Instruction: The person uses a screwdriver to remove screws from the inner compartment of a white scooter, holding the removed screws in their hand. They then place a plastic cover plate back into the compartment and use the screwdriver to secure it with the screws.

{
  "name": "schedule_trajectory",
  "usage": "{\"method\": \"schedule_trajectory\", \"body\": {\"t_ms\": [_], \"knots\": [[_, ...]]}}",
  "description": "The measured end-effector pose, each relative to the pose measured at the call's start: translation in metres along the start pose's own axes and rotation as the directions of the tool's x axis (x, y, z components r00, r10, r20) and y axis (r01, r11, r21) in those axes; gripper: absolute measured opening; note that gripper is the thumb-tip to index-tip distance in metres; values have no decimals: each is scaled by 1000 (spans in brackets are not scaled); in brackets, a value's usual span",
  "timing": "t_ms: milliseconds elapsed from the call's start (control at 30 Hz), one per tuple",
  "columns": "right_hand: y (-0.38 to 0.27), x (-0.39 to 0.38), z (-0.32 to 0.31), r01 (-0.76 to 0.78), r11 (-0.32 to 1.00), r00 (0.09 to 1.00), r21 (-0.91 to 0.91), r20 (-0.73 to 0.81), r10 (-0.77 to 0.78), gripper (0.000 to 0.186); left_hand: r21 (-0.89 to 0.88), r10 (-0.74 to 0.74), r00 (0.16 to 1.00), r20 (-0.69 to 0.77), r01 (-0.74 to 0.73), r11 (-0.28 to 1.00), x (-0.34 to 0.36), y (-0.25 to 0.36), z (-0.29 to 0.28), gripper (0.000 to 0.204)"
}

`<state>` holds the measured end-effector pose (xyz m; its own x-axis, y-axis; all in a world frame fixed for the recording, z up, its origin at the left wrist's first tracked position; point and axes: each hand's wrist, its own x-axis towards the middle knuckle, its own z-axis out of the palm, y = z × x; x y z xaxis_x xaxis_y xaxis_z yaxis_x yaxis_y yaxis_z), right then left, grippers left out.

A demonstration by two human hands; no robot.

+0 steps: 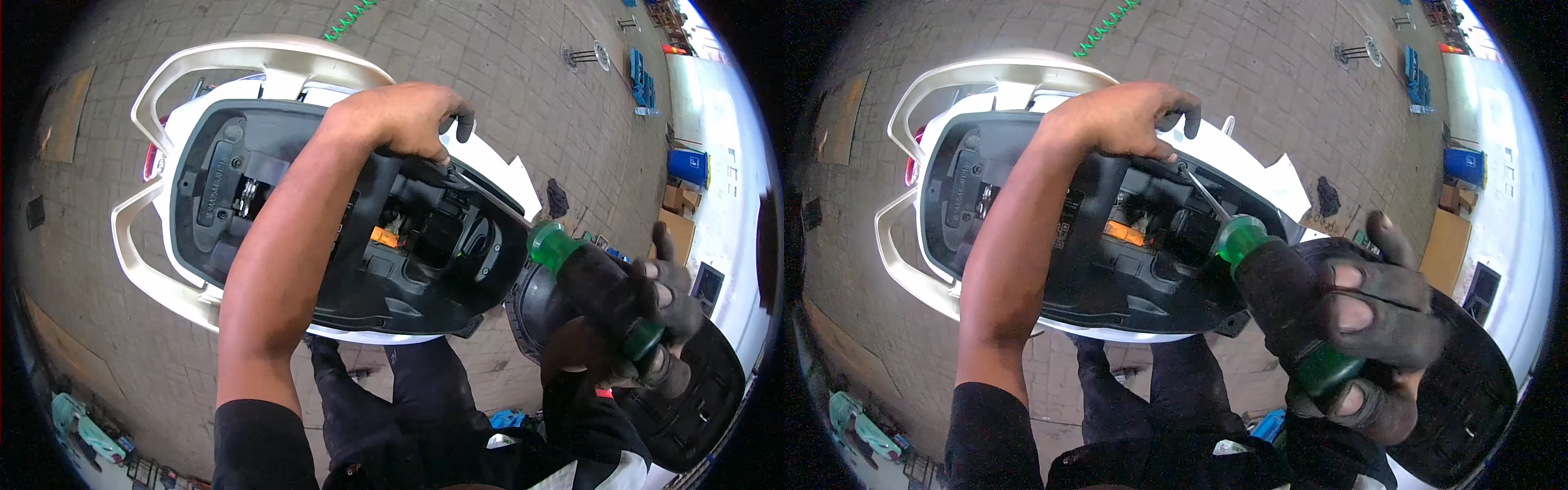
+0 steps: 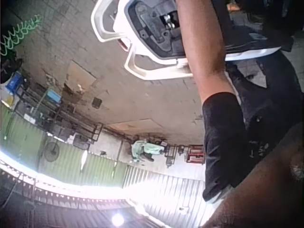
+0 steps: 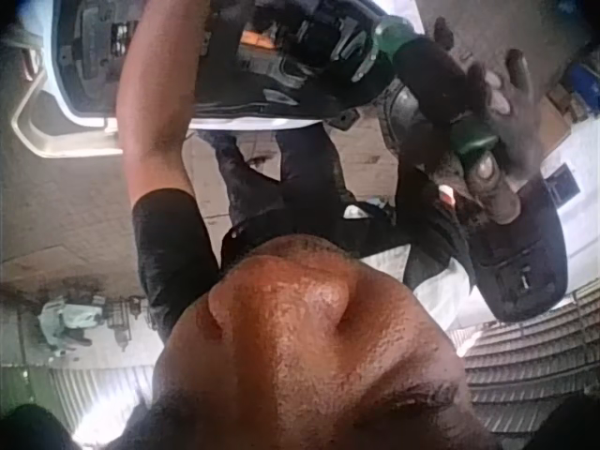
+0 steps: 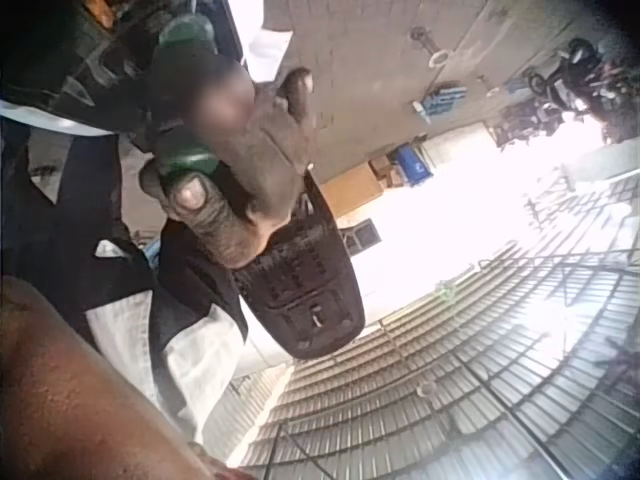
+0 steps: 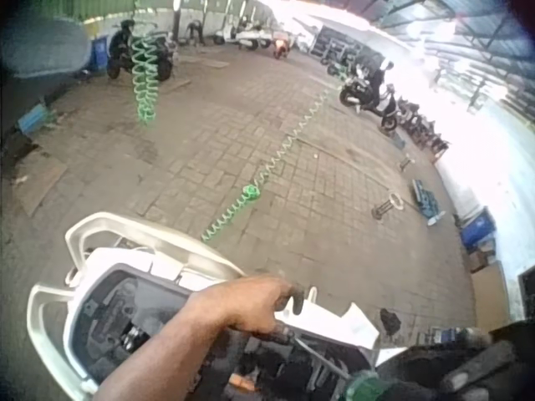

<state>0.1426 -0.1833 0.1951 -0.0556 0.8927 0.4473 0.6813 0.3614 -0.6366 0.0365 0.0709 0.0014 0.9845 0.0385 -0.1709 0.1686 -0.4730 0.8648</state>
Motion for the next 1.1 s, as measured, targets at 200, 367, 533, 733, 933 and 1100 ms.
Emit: {"method": "schedule_trajectory", "body": {"t_ms": [200, 367, 533, 733, 933, 1100], "knots": [[11, -4, 24, 48, 995, 983, -90, -170, -63, 59, -19, 20, 1000, -6, -20, 1000, -8, -4, -3, 43], [20, -4, 32, 2, 997, 963, -75, -268, -22, 54, -21, -14, 1000, 20, 14, 1000, -9, 2, -8, 41], [18, 1, 34, -86, 994, 919, -68, -390, 53, 51, -12, 13, 1000, -1, -13, 1000, -8, -1, -4, 41], [26, 0, 27, -243, 950, 862, -195, -492, 120, 53, -39, -26, 1000, -1, 26, 999, -10, -5, -1, 40], [31, 22, 29, 2, 971, 968, -240, -243, -63, 29, -45, 38, 999, -7, -38, 998, -7, -8, -1, 39], [44, 8, 24, -112, 994, 905, 9, -412, 106, 31, -42, -36, 999, 25, 37, 998, -6, 5, -6, 39]]}}
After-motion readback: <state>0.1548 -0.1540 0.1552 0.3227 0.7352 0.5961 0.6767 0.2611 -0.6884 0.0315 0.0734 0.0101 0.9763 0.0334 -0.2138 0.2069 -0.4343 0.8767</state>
